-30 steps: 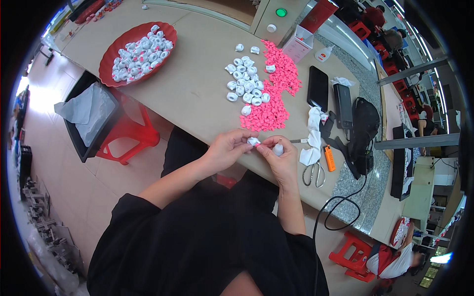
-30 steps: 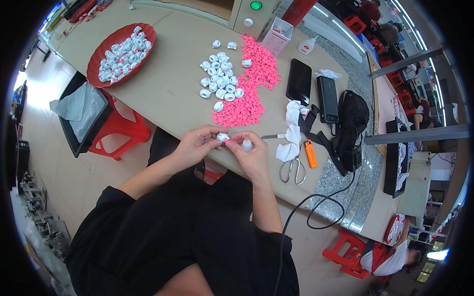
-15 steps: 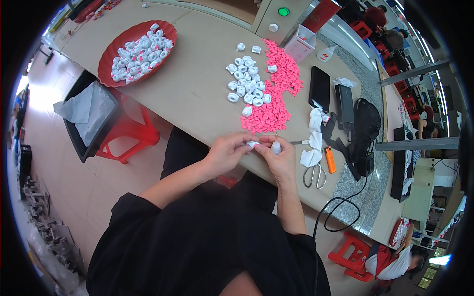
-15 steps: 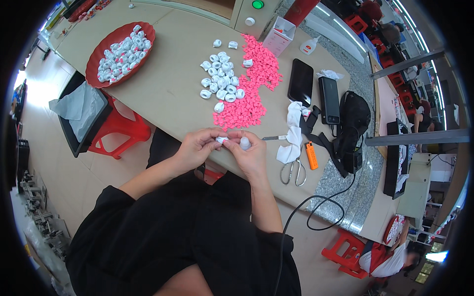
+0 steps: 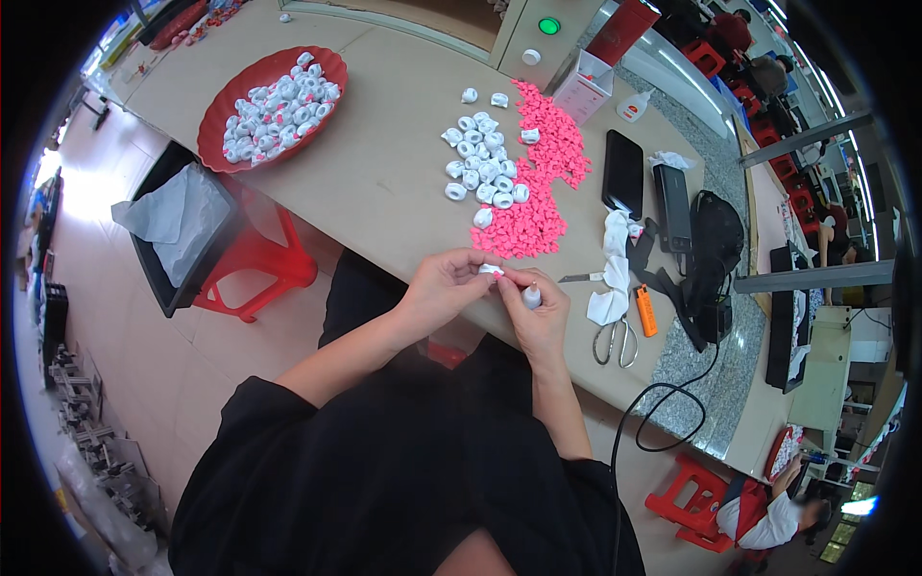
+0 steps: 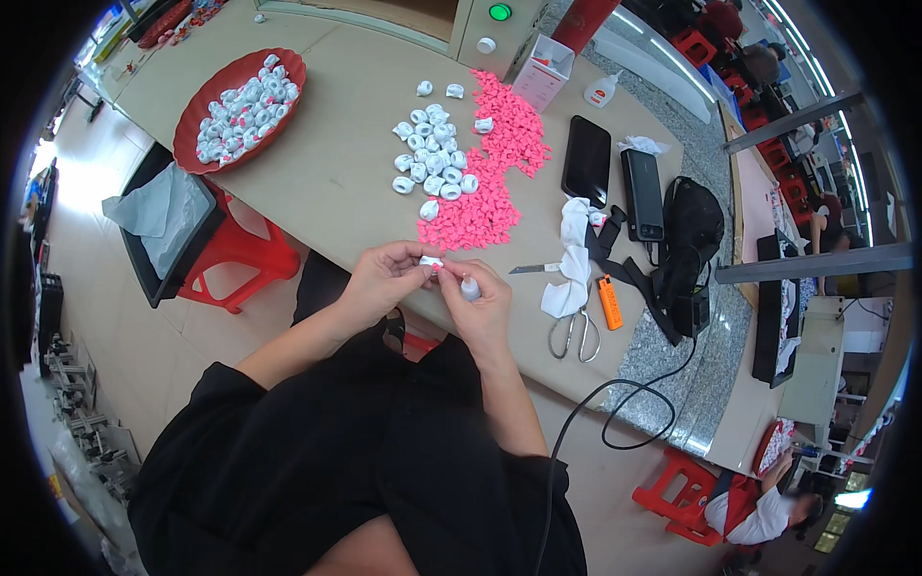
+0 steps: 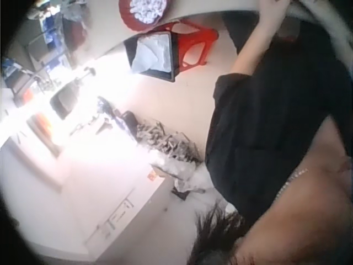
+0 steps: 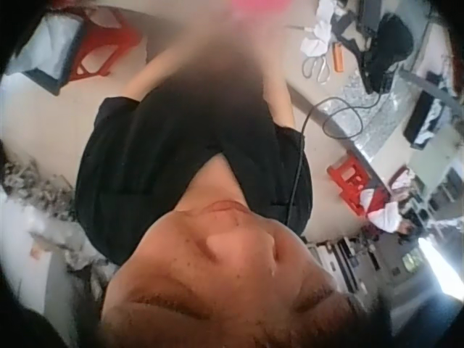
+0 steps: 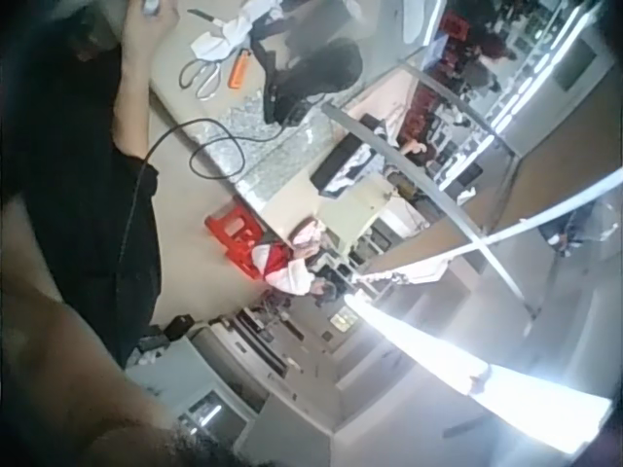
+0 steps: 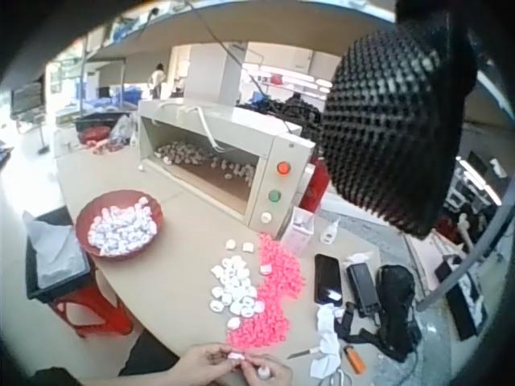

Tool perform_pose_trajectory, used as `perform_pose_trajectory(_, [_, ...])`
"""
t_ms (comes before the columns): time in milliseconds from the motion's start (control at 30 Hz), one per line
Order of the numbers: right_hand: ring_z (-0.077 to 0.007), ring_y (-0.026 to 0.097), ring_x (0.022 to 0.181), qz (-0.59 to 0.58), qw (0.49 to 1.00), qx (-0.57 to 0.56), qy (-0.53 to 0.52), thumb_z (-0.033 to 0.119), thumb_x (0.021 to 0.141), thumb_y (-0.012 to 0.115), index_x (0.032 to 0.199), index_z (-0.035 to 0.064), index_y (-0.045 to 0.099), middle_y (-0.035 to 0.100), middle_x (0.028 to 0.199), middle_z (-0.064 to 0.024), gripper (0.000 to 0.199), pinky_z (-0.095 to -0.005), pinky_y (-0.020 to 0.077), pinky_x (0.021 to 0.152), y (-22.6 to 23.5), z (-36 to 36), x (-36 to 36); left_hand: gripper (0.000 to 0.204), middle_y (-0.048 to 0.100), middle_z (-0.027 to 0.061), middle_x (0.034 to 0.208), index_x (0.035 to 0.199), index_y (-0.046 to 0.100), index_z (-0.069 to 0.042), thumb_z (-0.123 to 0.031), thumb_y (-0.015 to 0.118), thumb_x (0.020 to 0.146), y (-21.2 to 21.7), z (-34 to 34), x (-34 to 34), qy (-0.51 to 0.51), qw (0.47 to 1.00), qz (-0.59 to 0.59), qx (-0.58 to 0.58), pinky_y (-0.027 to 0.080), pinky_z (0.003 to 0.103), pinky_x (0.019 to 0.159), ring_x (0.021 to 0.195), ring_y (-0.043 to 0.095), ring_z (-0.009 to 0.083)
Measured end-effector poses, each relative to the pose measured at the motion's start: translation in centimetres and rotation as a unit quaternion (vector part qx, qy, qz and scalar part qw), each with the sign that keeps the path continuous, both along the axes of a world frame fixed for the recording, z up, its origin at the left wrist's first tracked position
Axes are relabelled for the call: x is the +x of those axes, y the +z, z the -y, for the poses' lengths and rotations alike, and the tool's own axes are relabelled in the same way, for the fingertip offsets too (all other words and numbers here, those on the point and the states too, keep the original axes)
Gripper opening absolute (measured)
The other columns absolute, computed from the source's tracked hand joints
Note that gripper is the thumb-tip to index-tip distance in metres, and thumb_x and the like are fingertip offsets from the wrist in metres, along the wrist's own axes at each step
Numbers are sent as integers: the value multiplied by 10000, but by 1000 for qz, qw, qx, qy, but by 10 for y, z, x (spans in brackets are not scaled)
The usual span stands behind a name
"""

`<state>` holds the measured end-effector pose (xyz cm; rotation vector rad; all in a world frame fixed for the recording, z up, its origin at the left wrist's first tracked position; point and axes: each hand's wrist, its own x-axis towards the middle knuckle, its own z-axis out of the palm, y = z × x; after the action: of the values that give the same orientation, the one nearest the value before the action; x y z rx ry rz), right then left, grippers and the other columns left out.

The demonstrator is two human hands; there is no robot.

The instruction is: The person repeatedly picks up small white plastic components and applies a small amount of adhesive from a squeeze bottle to each one. After applying the adhesive, the person places the treated component into a red bowl on the table. The process is repeated for multiple components throughout the clip.

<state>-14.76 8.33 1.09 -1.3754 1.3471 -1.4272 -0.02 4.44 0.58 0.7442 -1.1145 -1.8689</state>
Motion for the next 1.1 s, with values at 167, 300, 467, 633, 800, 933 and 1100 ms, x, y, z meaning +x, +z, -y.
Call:
perform_pose_trajectory(167, [-140, 568, 676, -75, 995, -67, -29, -39, 738, 603, 848, -28, 617, 599, 758, -94, 111, -245, 439, 612, -3, -3, 6, 209, 618, 90, 931, 1049, 559, 53, -3, 537, 850, -3, 0, -4, 5, 1000, -18, 25, 496, 236, 742, 824, 599, 112])
perform_pose_trajectory(300, [-152, 566, 667, -124, 986, -98, -45, -36, 737, 602, 851, -27, 609, 592, 753, -99, 114, -253, 439, 606, -6, -4, 6, 212, 620, 94, 927, 1050, 563, 51, -12, 543, 849, -3, 2, -5, -4, 999, -11, 31, 499, 238, 739, 827, 600, 115])
perform_pose_trajectory(467, [-129, 556, 674, -58, 995, -63, -47, -26, 760, 596, 851, -35, 612, 588, 749, -83, 93, -241, 427, 599, -8, -1, 6, 246, 613, 82, 917, 1092, 541, 39, -26, 543, 855, -1, 6, -5, -10, 1000, 11, 27, 492, 235, 730, 793, 589, 106])
perform_pose_trajectory(633, [-89, 528, 672, 14, 999, -9, -40, -13, 784, 597, 853, -40, 620, 582, 746, -57, 77, -215, 404, 597, -3, 0, 5, 248, 592, 61, 895, 1114, 514, 28, -68, 517, 886, 1, 7, -1, -49, 998, 30, 5, 480, 230, 716, 739, 564, 92])
perform_pose_trajectory(800, [-53, 502, 698, 36, 999, 10, -31, -16, 804, 592, 864, -24, 626, 577, 765, -12, 69, -190, 387, 612, -3, -2, 3, 241, 560, 40, 822, 1132, 502, 2, -98, 465, 917, 4, 10, 2, -93, 993, 75, -15, 469, 212, 628, 696, 540, 72])
perform_pose_trajectory(933, [-48, 507, 691, 88, 993, 57, -55, 9, 807, 598, 876, -27, 625, 589, 766, -11, 82, -187, 393, 604, -4, -3, 2, 236, 506, 12, 747, 1130, 500, -26, -142, 427, 937, 10, 9, 1, -119, 981, 151, -23, 424, 194, 540, 639, 492, 50])
perform_pose_trajectory(1100, [-45, 513, 701, 99, 988, 100, -64, 32, 813, 607, 900, -32, 626, 608, 790, -15, 110, -186, 402, 616, -2, -1, 4, 233, 445, -25, 701, 1102, 513, -42, -184, 420, 942, 10, 7, 0, -116, 980, 147, -68, 361, 184, 516, 588, 414, 36])
